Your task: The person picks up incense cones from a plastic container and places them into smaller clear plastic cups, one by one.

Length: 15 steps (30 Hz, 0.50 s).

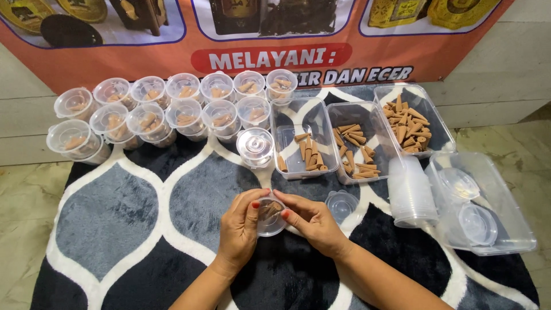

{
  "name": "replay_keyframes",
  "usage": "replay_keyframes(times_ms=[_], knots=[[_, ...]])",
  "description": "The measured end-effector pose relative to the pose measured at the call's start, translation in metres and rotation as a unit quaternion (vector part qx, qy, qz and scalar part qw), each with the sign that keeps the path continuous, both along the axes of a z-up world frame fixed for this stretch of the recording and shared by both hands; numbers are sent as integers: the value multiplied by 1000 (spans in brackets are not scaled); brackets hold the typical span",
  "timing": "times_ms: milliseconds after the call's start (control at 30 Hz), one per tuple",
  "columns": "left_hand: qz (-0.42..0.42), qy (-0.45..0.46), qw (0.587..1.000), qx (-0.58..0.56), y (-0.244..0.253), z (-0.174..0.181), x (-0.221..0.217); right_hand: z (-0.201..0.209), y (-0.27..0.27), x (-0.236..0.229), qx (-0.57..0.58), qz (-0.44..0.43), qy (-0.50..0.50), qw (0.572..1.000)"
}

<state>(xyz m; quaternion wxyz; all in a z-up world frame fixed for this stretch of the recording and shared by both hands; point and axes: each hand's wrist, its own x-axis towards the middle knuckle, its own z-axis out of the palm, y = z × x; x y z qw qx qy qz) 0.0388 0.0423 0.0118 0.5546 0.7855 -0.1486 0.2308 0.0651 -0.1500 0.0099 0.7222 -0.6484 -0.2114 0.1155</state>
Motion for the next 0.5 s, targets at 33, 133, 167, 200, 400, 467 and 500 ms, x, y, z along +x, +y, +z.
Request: replay_keyframes(times_ms=[33,133,167,200,400,467,500], knots=[[0,2,1000,0,-1,1,0,1,0,0,0,0,2,1000],[13,8,1000,2,-3,1,2,2,2,-1,-30,-19,8,999],[15,46,999,-13,-3,-2,3,1,3,-2,-37,-36,35,998],[17,81,996,-28,-2,-4,5,1,3,-2,-45,-52,60,996],[11,186,981,-59,3,6,5,6,14,2,103,-69,235,964],[20,184,981,-57,10,9,4,1,13,5,101,-79,231,964],[29,183,981,-53,13,11,4,-1,12,7,100,-88,227,965]])
